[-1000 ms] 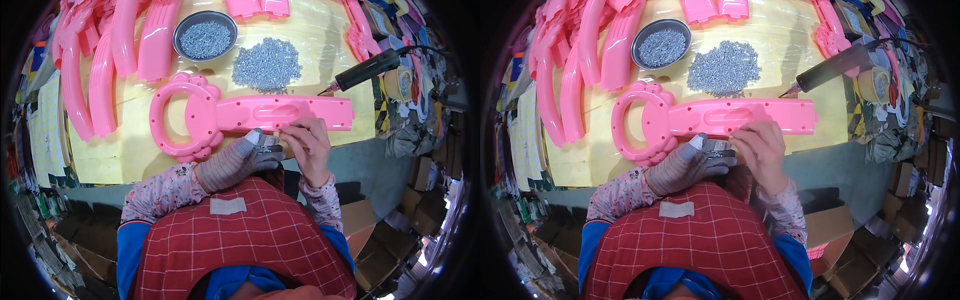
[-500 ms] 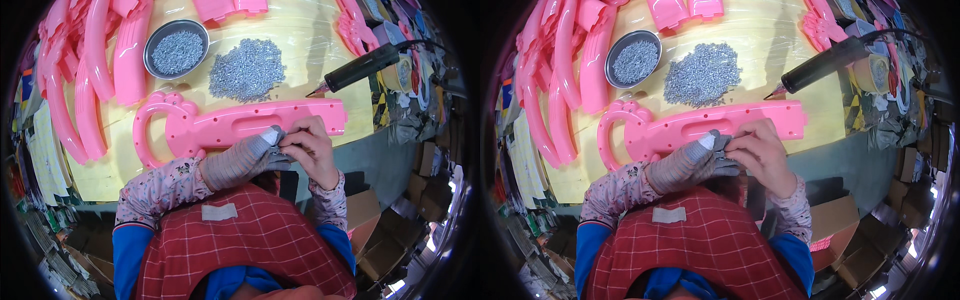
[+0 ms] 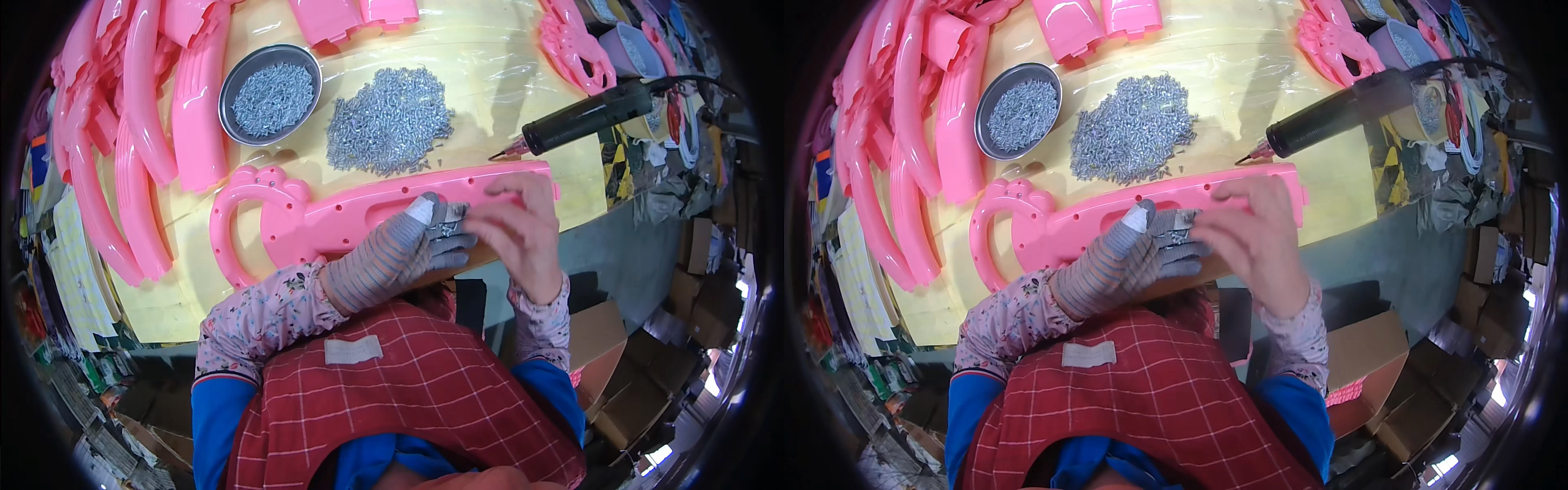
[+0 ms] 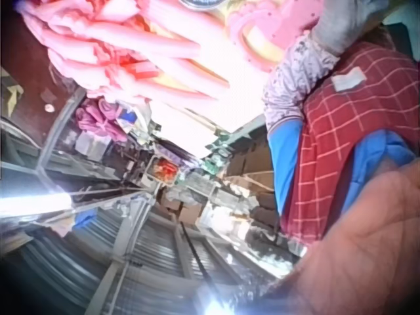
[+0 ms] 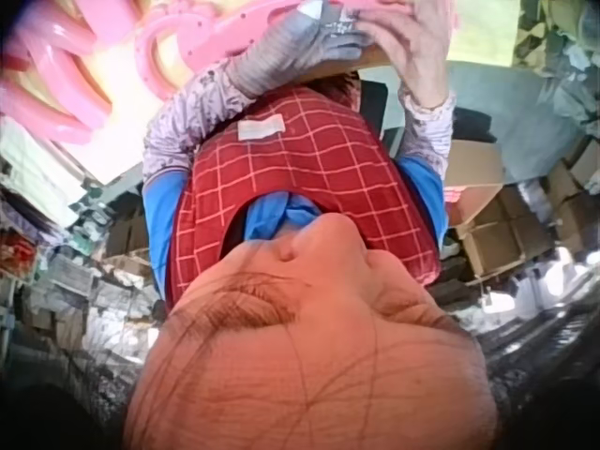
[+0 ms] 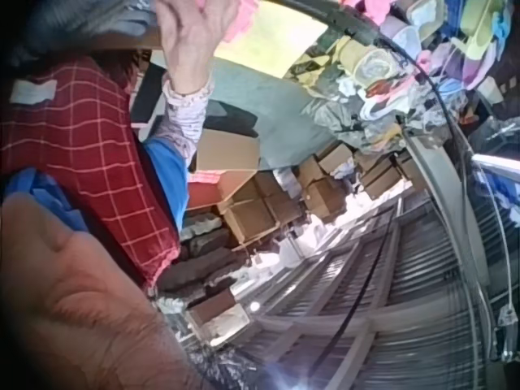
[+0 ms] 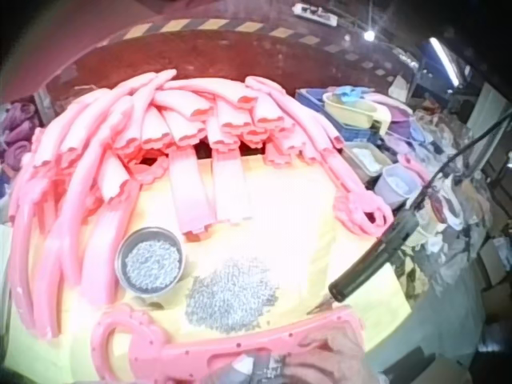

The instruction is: The person uses a handheld power tool to drive small metal fasteners into pre-drilled holes on pink plastic components. They repeatedly pick up fasteners and insert them into the holes while holding the plastic piece steady on a workbench.

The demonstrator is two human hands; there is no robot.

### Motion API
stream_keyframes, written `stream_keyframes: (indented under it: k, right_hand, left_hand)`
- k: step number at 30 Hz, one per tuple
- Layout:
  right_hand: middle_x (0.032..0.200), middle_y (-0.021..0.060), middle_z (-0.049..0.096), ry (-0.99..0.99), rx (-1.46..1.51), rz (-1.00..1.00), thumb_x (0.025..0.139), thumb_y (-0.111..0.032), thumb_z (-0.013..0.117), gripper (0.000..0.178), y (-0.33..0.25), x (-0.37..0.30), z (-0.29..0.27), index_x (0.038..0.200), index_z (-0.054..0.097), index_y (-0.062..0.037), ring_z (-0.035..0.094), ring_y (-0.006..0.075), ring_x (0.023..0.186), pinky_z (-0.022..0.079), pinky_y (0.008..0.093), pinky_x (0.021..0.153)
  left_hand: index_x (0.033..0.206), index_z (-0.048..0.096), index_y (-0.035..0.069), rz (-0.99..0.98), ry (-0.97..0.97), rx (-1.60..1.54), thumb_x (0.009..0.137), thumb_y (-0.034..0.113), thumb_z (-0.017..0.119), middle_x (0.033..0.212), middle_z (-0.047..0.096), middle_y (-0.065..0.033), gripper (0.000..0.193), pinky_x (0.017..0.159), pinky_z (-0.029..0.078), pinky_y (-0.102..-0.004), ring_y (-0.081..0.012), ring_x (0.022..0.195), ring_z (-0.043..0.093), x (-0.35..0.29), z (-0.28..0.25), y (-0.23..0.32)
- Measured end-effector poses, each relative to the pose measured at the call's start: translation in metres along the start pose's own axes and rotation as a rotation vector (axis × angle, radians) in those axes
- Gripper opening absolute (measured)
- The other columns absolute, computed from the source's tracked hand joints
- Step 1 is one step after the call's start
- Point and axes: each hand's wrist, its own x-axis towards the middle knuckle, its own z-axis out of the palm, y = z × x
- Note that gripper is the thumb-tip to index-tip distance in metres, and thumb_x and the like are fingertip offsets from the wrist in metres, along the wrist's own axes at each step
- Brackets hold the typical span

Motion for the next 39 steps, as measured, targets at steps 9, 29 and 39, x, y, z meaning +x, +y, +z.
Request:
stream_keyframes:
  k: [9,29,39]
  right_hand:
    - [0.105,0.0071,0.064,0.023,-0.006,0.150,0.071,-0.006,0.083,0.022,-0.004,-0.041,-0.005,0.092,0.076,-0.0061,0.057,0.0271,0.104,0.046,0.0377,0.088]
    - [0.103,0.0083,0.063,0.139,-0.143,0.133,0.072,-0.006,0.082,0.019,0.024,-0.015,-0.031,0.088,0.072,-0.0057,0.057,0.0296,0.102,0.046,0.0400,0.087]
    - [0.109,0.0065,0.060,0.213,-0.328,0.095,0.071,-0.011,0.083,0.024,0.039,0.005,-0.029,0.092,0.070,-0.0085,0.056,0.0301,0.103,0.047,0.0405,0.086]
  left_hand:
    - [0.136,0.051,0.000,-0.021,0.055,0.009,0.108,0.046,0.044,0.131,0.058,-0.0147,0.054,0.107,0.048,-0.0383,-0.0251,0.122,0.058,-0.006,-0.005,-0.028]
    - [0.139,0.050,0.001,0.021,-0.057,-0.048,0.107,0.043,0.046,0.131,0.059,-0.0128,0.052,0.107,0.048,-0.0378,-0.0224,0.121,0.059,0.065,0.021,-0.012]
    - [0.140,0.049,-0.003,-0.040,-0.031,-0.013,0.106,0.051,0.045,0.133,0.059,-0.0177,0.063,0.109,0.046,-0.0422,-0.0268,0.126,0.057,0.065,0.011,-0.009]
